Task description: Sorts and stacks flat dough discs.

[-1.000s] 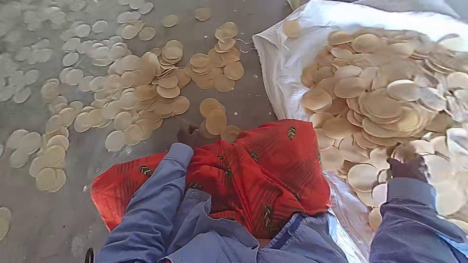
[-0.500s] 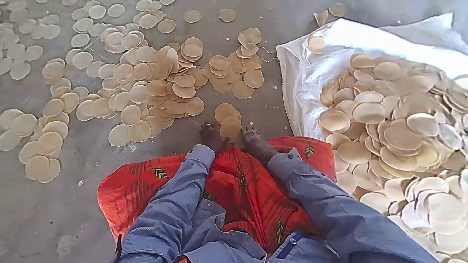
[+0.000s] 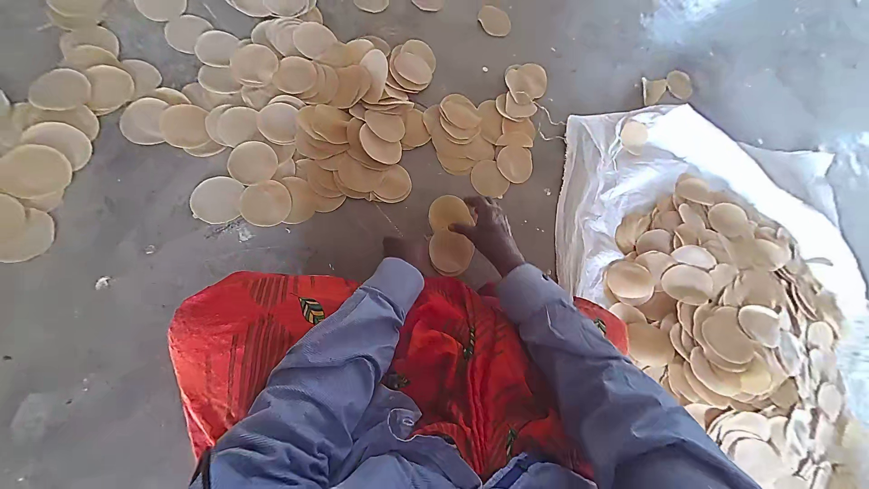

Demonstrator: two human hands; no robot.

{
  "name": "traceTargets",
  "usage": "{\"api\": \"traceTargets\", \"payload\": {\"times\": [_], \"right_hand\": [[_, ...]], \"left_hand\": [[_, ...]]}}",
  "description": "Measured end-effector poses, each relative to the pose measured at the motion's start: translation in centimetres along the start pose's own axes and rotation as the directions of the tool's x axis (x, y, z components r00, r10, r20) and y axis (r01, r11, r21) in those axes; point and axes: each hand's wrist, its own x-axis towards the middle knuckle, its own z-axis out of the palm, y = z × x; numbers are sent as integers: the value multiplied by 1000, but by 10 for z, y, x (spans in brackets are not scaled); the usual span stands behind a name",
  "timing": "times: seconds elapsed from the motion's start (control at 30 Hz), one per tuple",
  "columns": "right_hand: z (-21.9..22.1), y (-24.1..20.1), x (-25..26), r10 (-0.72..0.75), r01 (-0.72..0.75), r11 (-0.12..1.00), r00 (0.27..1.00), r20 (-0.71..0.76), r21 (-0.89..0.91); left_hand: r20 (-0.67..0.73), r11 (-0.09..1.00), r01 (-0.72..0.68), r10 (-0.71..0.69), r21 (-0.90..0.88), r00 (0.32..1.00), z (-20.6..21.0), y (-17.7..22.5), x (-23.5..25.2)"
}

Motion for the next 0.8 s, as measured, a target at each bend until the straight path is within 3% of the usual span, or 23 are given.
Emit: {"api": "traceTargets", "payload": {"times": [0.1,0.13,0.27,0.37,0.53,0.63,0.7,0.8], "right_hand": [[6,4,36,5,3,993,997,73,-116],[11,6,41,-10,23,988,996,85,-154],[26,3,28,-34,65,967,992,125,-248],[28,-3,10,4,35,979,981,192,-198],[19,1,0,61,-37,997,933,355,-73],[11,1,-3,98,-13,982,889,447,-190],[12,2,-2,102,53,945,888,447,-322],[16,6,-7,85,84,928,901,425,-363]], "left_hand": [[267,967,186,-136,-173,954,15,-23,-4],[296,946,236,-165,-222,941,22,-28,-1],[288,914,278,-192,-295,938,34,-30,6],[301,941,201,-115,-273,947,32,-33,5],[245,911,235,-156,-338,957,34,-34,1],[247,922,242,-170,-301,954,35,-35,1],[241,917,252,-181,-310,954,36,-36,3],[217,923,233,-170,-307,961,39,-39,7]]}}
